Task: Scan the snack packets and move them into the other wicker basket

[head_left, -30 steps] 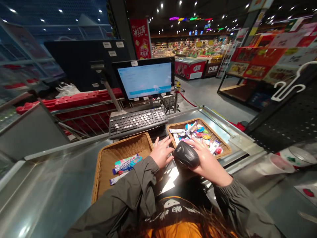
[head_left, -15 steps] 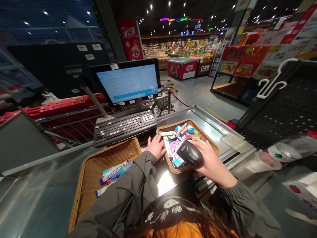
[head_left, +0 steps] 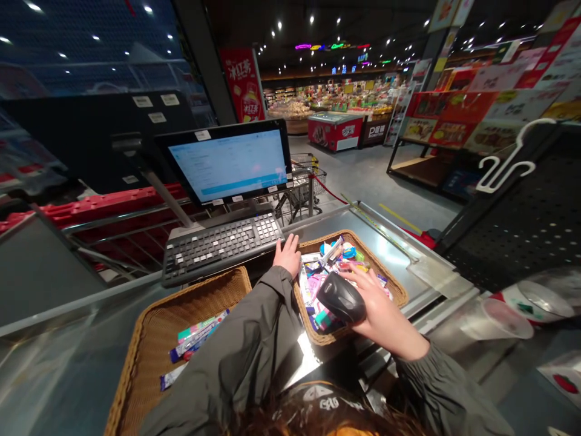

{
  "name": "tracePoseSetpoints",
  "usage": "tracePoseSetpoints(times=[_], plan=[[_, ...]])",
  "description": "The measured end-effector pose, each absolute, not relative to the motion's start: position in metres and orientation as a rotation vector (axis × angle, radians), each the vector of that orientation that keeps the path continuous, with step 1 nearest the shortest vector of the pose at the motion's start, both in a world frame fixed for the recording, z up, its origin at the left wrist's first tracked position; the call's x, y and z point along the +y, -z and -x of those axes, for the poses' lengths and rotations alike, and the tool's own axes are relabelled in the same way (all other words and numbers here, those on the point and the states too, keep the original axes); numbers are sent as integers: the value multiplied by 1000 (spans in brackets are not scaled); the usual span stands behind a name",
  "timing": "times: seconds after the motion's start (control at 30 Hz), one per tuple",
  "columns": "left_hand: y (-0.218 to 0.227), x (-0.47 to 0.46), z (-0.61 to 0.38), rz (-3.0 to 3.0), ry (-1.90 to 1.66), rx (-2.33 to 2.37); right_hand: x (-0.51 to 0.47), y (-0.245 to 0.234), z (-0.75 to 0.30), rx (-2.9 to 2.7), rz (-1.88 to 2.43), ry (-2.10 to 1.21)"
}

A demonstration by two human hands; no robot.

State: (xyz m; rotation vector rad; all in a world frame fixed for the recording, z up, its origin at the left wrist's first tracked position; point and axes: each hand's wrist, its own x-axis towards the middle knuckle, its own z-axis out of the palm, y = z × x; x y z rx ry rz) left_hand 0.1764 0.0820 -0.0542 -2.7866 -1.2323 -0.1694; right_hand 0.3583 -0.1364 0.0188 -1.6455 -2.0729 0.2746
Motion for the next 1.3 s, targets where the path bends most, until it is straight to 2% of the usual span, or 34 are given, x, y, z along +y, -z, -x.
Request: tracePoseSetpoints(times=[0.3, 0.7, 1.03, 1.3], plan=[[55, 87, -185, 2822, 166, -1239, -126, -20, -362, -2081, 1675, -279], [-3, 59, -114, 2833, 523, -1236, -120, -18, -358, -2042, 1693, -194], [42, 24, -74, 2875, 371, -1390, -120, -4, -333, -2112, 1698, -217], [38, 13, -68, 2698, 517, -1222, -137, -7, -321, -2104, 1750, -285]])
